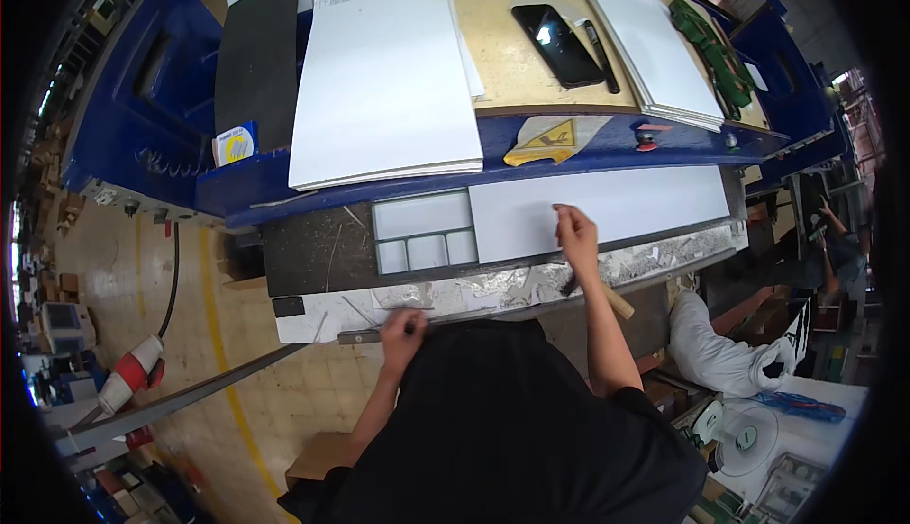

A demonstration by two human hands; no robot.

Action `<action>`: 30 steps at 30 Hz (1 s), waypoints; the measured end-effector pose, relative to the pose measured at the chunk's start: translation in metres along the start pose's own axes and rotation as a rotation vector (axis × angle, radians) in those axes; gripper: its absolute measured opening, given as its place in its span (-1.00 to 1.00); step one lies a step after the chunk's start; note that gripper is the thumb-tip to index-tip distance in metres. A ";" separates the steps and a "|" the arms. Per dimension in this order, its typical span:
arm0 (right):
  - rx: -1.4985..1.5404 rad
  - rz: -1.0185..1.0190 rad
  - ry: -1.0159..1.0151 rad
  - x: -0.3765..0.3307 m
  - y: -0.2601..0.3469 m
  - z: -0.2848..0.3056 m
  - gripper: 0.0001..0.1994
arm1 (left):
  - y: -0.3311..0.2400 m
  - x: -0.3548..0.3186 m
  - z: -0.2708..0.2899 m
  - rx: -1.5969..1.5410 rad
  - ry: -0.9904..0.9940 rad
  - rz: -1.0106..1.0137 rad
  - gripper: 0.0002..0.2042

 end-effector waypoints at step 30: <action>-1.197 0.829 -0.414 0.456 0.419 0.184 -0.76 | -0.028 0.095 -0.037 0.176 -0.150 0.003 -0.70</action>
Point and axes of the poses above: each hand's wrist, its own x-axis towards the middle knuckle, its own z-axis out of the back of the hand, y = z × x, the point moved 10 cm from there along x, towards the middle knuckle, and after that the axes turned 14 degrees about z, right-handed, at the moved point
